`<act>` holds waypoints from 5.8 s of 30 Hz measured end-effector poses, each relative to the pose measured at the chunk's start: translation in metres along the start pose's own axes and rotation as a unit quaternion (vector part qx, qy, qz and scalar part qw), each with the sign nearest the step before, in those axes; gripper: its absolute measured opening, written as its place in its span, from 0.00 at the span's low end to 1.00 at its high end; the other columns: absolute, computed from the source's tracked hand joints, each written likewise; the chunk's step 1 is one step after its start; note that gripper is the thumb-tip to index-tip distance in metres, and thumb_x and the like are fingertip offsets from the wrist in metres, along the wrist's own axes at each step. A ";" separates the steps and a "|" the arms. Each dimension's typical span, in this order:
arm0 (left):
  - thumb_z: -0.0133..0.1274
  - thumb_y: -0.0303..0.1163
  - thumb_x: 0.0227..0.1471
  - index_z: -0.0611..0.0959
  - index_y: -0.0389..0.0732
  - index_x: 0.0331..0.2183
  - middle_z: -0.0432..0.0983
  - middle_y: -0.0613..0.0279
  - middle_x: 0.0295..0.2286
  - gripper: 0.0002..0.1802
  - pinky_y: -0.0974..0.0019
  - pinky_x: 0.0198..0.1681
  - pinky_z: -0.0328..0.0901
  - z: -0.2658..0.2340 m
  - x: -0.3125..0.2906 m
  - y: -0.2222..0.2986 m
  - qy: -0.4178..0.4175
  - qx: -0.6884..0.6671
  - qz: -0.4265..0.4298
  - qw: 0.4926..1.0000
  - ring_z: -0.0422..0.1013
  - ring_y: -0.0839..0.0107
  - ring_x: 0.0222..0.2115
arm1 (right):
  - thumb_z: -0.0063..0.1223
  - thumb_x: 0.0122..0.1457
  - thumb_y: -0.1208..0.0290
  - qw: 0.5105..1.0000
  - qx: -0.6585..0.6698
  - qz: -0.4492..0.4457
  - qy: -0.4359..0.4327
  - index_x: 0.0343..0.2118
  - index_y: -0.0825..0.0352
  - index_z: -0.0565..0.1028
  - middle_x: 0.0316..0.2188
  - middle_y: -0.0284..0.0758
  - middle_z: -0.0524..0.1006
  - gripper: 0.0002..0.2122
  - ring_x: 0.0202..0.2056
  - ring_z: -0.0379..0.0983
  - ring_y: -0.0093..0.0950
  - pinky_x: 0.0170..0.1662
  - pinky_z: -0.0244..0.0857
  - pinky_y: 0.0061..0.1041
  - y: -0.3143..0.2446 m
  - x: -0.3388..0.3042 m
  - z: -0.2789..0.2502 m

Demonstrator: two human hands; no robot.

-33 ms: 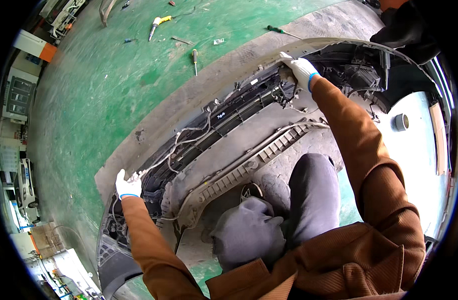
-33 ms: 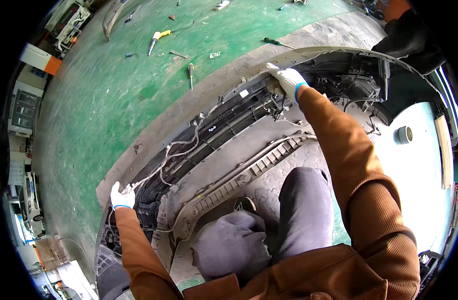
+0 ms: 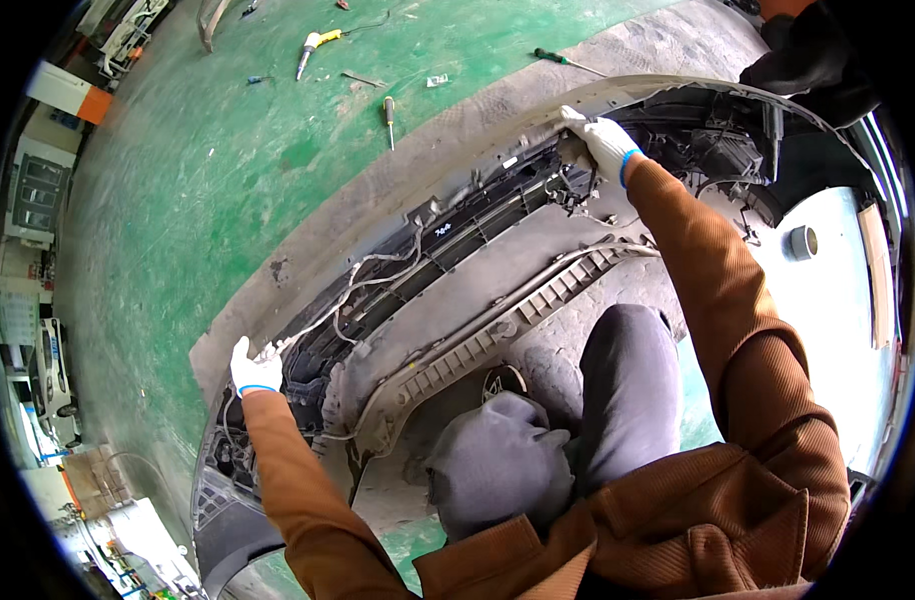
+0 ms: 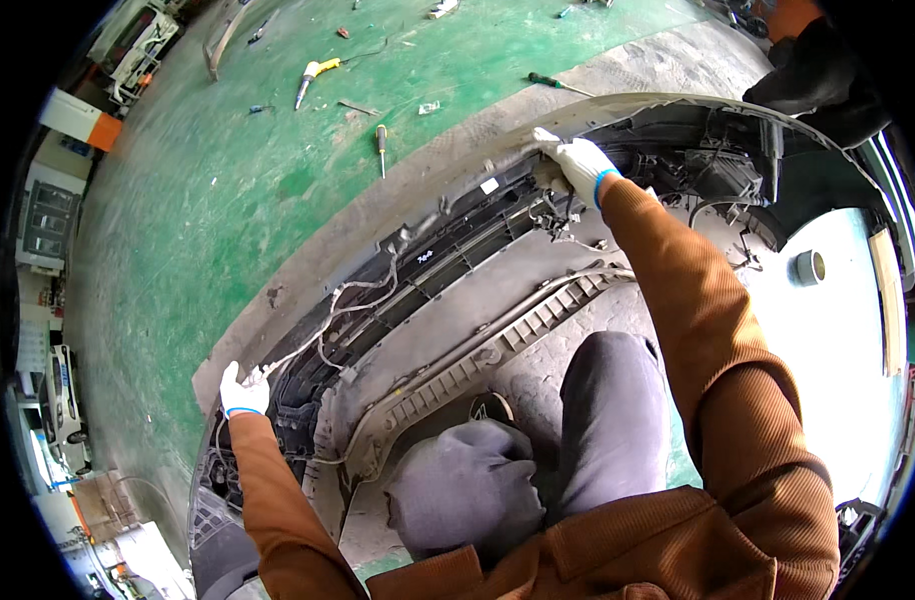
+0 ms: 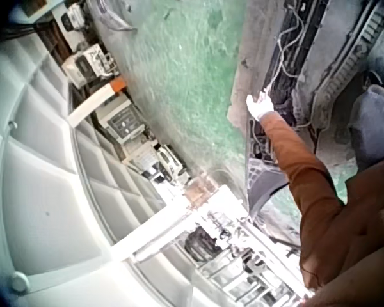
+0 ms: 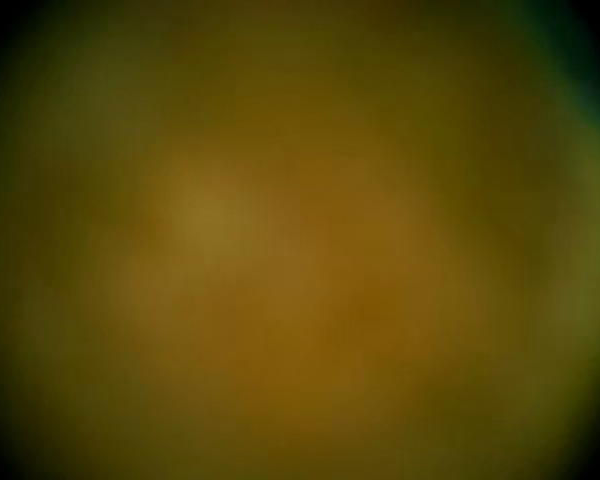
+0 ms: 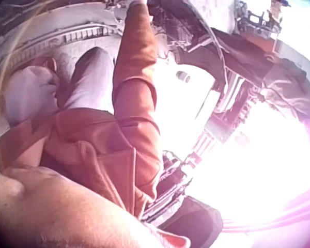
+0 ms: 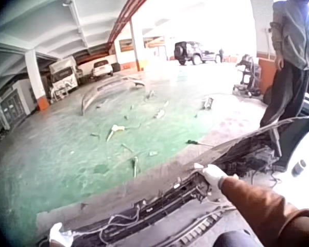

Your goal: The person works on the rear bumper of a car, removing a small black component and its attached wiring from the bumper's interior. They then reposition the bumper and continue to manipulate the wiring harness and internal components.

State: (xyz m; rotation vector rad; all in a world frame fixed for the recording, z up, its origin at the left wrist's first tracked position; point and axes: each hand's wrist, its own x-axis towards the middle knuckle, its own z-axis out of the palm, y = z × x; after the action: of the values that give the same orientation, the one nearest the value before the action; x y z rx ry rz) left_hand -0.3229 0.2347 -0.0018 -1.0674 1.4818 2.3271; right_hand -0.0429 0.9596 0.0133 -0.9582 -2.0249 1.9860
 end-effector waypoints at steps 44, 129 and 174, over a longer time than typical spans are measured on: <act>0.62 0.67 0.58 0.76 0.39 0.49 0.80 0.52 0.49 0.40 0.52 0.58 0.69 0.080 0.060 -0.082 -0.168 0.223 0.119 0.953 0.75 0.57 0.53 | 0.66 0.48 0.69 0.779 -0.519 -0.350 -0.021 0.40 0.58 0.77 0.37 0.37 0.79 0.15 0.41 0.78 0.43 0.46 0.66 0.44 0.204 -0.149 0.058; 0.54 0.10 0.50 0.73 0.41 0.58 0.80 0.50 0.44 0.34 0.51 0.50 0.78 0.230 -0.506 -0.036 -0.489 0.347 -0.192 0.777 0.79 0.57 0.44 | 0.56 0.68 0.62 0.997 -0.016 -0.056 0.052 0.62 0.62 0.76 0.52 0.48 0.82 0.22 0.52 0.81 0.45 0.57 0.75 0.39 -0.178 -0.438 0.067; 0.58 0.32 0.63 0.85 0.38 0.46 0.81 0.61 0.35 0.12 0.71 0.34 0.69 0.802 -0.127 -0.033 -0.363 0.868 -0.081 0.329 0.74 0.75 0.29 | 0.55 0.54 0.70 0.858 0.014 0.298 0.419 0.42 0.59 0.88 0.41 0.40 0.87 0.15 0.46 0.81 0.45 0.54 0.74 0.43 -0.309 -0.195 0.126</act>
State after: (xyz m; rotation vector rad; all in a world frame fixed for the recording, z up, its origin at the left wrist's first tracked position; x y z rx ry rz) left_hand -0.5923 0.9573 0.2532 0.4796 1.8226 -0.1206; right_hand -0.0584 0.7746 0.3519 -2.1533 -1.2715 1.3328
